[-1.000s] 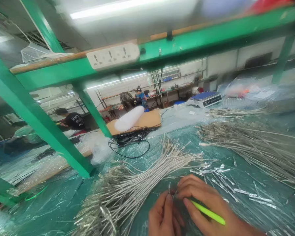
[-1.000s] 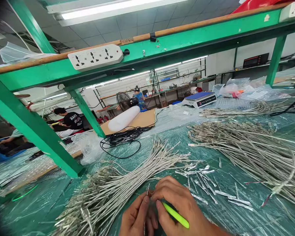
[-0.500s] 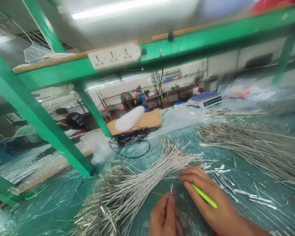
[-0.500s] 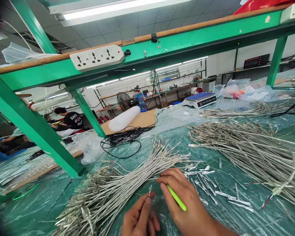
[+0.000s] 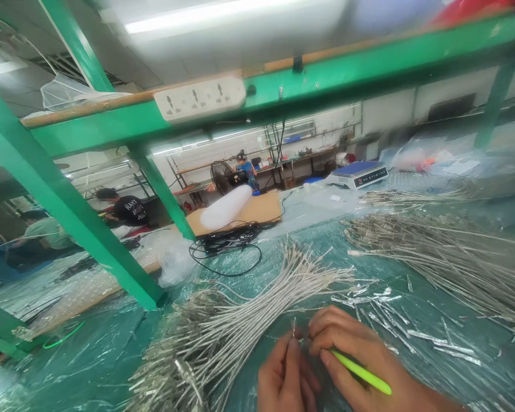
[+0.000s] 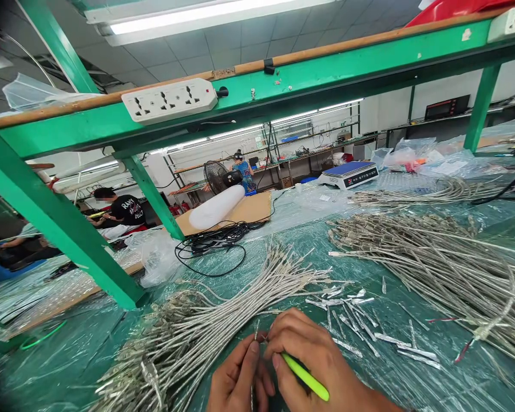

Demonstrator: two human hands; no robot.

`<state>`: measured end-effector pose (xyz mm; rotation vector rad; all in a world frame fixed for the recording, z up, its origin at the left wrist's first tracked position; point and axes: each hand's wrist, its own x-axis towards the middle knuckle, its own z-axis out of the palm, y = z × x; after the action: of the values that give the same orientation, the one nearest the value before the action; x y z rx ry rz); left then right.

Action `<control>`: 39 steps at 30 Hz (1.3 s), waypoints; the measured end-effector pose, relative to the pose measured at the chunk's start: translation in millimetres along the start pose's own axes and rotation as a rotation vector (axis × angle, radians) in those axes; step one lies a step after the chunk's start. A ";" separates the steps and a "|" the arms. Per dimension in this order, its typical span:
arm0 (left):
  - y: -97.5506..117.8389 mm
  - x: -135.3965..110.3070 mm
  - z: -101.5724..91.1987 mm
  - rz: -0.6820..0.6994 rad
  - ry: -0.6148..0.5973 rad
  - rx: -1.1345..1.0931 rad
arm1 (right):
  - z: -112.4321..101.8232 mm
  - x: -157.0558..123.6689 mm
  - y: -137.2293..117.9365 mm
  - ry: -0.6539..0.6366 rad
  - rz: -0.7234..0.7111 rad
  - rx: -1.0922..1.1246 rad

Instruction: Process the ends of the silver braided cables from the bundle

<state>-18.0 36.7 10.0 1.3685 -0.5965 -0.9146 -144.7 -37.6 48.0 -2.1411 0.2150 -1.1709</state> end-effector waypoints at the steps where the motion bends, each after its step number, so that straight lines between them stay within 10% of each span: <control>1: 0.1 -0.2 0.8 -0.007 0.001 0.003 | -0.1 0.0 -0.1 -0.001 -0.004 0.000; 39: 1.6 2.5 -6.1 -0.014 -0.046 -0.100 | 0.3 -0.9 -7.0 -0.088 -0.027 -0.110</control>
<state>-11.4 38.0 10.4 1.2661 -0.5692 -0.9773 -146.1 -31.8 51.7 -2.2928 0.2163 -1.0997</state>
